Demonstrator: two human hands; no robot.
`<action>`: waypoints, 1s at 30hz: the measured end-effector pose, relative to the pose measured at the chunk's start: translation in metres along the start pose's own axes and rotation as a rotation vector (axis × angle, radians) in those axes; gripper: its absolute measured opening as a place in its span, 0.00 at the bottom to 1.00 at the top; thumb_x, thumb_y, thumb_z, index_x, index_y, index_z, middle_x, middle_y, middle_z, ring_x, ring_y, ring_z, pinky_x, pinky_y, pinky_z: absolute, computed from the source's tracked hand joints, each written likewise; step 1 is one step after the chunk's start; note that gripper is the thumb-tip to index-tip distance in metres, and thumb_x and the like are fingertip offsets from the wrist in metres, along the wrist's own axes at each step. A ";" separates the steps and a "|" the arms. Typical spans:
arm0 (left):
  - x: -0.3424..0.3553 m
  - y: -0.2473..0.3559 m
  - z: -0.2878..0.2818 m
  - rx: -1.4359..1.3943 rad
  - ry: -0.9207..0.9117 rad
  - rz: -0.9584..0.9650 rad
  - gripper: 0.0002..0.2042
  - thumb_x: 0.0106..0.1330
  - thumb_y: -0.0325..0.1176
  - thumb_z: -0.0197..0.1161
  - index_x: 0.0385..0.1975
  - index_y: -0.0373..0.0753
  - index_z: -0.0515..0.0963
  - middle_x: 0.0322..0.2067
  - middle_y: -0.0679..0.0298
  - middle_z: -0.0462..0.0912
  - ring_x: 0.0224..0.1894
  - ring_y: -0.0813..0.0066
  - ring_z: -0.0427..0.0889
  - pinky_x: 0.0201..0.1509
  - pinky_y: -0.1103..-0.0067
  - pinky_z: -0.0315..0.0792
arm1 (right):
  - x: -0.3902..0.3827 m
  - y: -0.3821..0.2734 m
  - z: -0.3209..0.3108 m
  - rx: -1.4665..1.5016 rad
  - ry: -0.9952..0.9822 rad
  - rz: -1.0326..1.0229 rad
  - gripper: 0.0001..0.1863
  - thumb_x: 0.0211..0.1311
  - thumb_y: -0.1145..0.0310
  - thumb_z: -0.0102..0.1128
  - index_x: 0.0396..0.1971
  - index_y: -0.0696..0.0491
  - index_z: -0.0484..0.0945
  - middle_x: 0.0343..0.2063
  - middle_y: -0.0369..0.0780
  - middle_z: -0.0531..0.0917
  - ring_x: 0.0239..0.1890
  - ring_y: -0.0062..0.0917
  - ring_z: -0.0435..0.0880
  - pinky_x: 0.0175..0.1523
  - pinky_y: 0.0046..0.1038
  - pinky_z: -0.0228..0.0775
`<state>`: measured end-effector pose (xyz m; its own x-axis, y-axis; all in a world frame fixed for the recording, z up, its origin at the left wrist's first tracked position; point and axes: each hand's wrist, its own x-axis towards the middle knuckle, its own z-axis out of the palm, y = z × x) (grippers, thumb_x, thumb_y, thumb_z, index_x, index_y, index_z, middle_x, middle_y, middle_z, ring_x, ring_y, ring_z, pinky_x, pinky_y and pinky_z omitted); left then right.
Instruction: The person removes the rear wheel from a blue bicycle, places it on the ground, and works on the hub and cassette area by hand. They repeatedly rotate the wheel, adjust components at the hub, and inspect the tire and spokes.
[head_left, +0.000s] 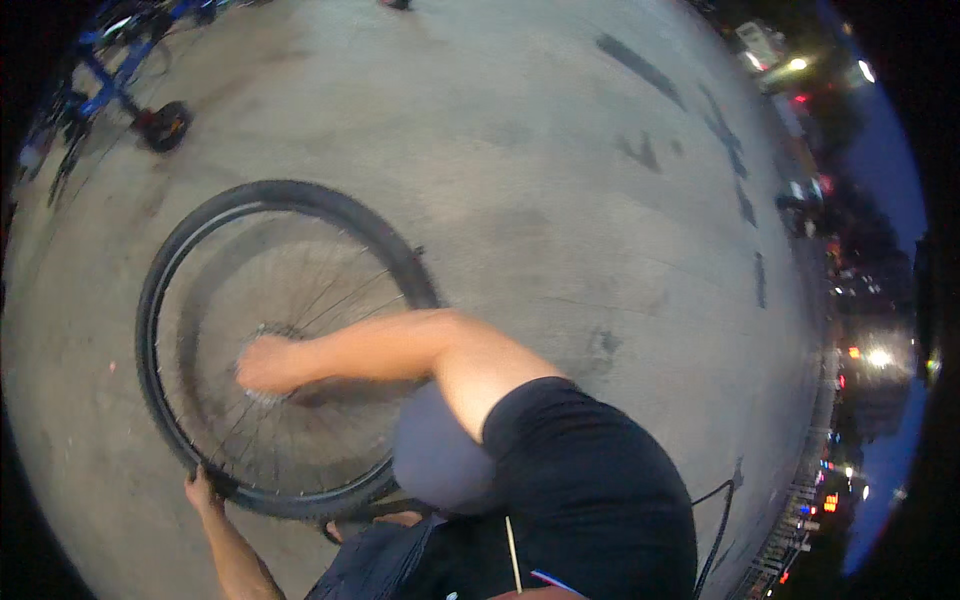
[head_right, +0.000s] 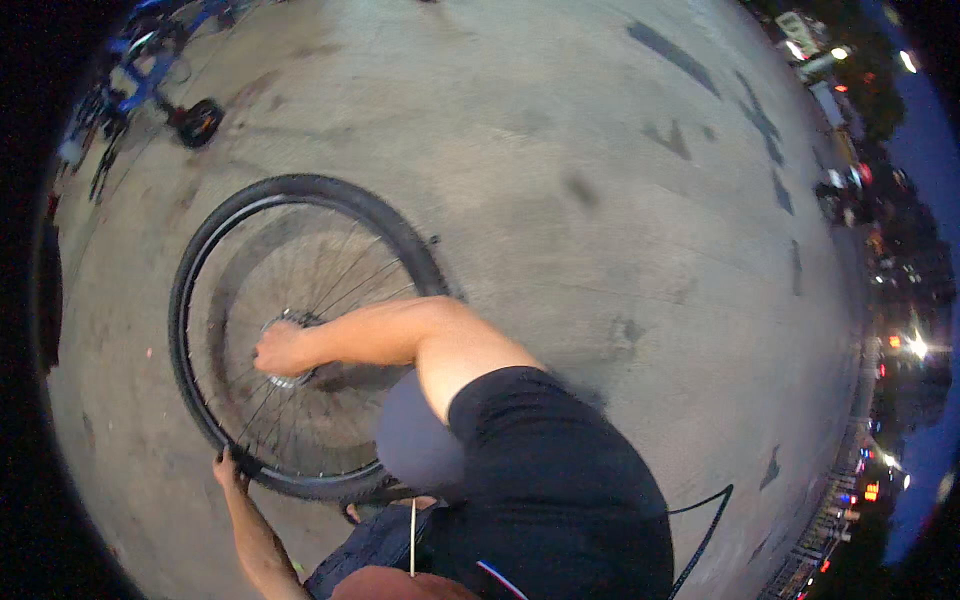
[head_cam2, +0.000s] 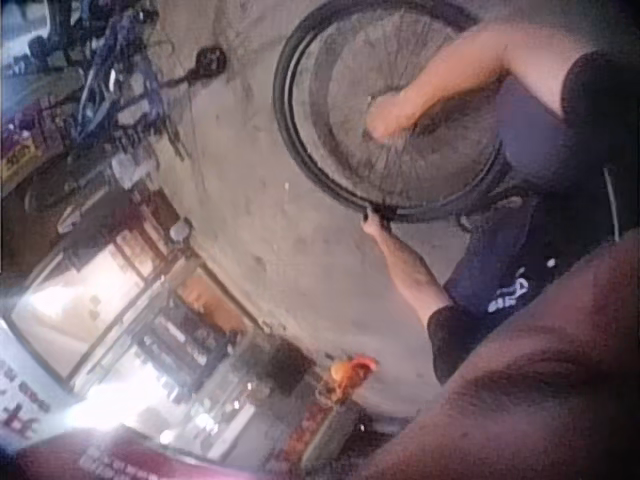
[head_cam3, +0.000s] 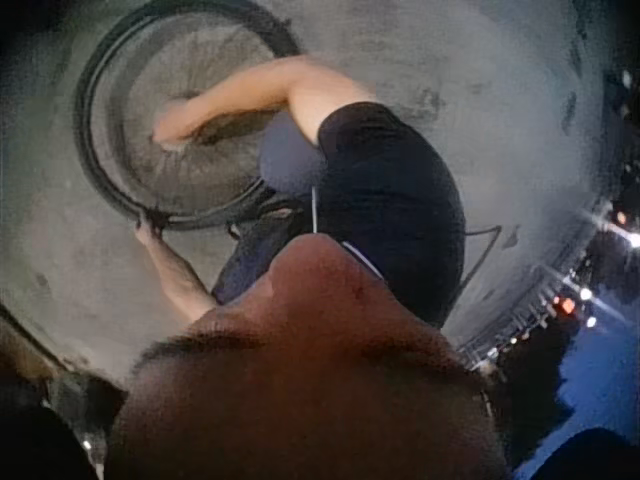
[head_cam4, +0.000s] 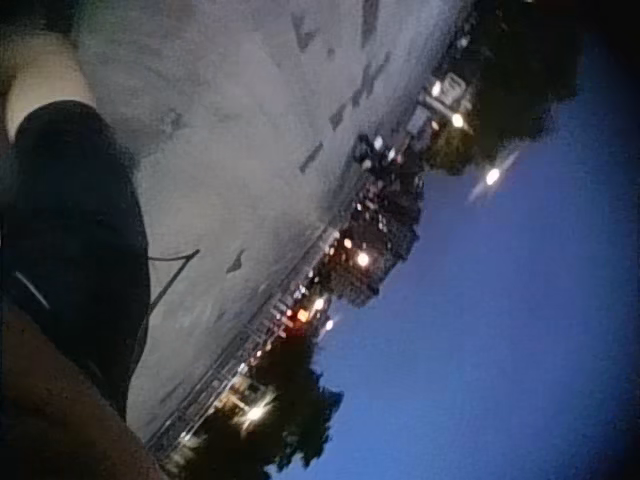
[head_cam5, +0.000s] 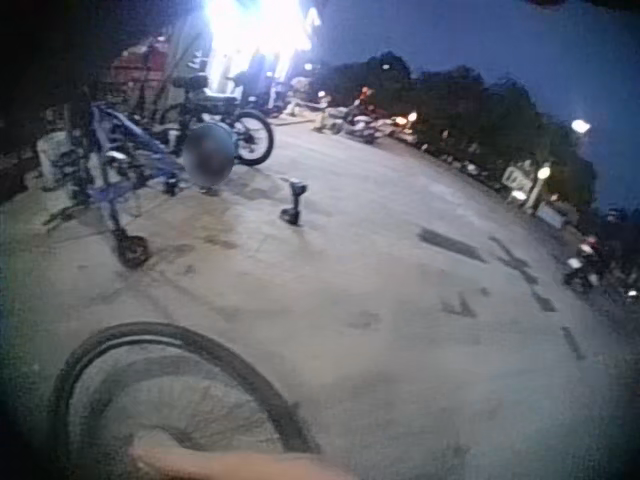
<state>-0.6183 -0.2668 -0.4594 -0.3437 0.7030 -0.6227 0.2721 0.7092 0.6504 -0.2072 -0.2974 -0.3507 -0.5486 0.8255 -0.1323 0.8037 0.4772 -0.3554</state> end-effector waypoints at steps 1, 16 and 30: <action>0.002 0.004 -0.008 0.021 -0.014 0.003 0.23 0.68 0.34 0.63 0.58 0.32 0.68 0.42 0.54 0.82 0.39 0.61 0.83 0.38 0.66 0.79 | -0.006 -0.001 -0.004 -0.071 0.146 -0.135 0.13 0.52 0.65 0.63 0.37 0.53 0.83 0.38 0.47 0.85 0.42 0.42 0.85 0.43 0.42 0.78; -0.007 0.007 -0.020 0.021 0.078 0.019 0.22 0.67 0.34 0.66 0.55 0.30 0.68 0.38 0.53 0.82 0.36 0.61 0.84 0.36 0.69 0.80 | -0.088 0.073 -0.067 0.379 0.718 0.149 0.15 0.55 0.69 0.63 0.44 0.50 0.82 0.38 0.44 0.84 0.42 0.38 0.83 0.45 0.35 0.77; 0.012 0.003 -0.017 0.212 0.146 0.023 0.20 0.67 0.32 0.60 0.54 0.26 0.69 0.41 0.52 0.82 0.38 0.62 0.84 0.41 0.69 0.80 | -0.278 0.199 0.104 0.501 0.549 1.287 0.19 0.55 0.61 0.70 0.44 0.53 0.80 0.34 0.44 0.85 0.38 0.35 0.84 0.46 0.35 0.75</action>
<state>-0.6368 -0.2573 -0.4569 -0.4571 0.7145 -0.5297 0.4583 0.6996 0.5482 0.0817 -0.4634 -0.4804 0.7047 0.6524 -0.2791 0.4345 -0.7077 -0.5571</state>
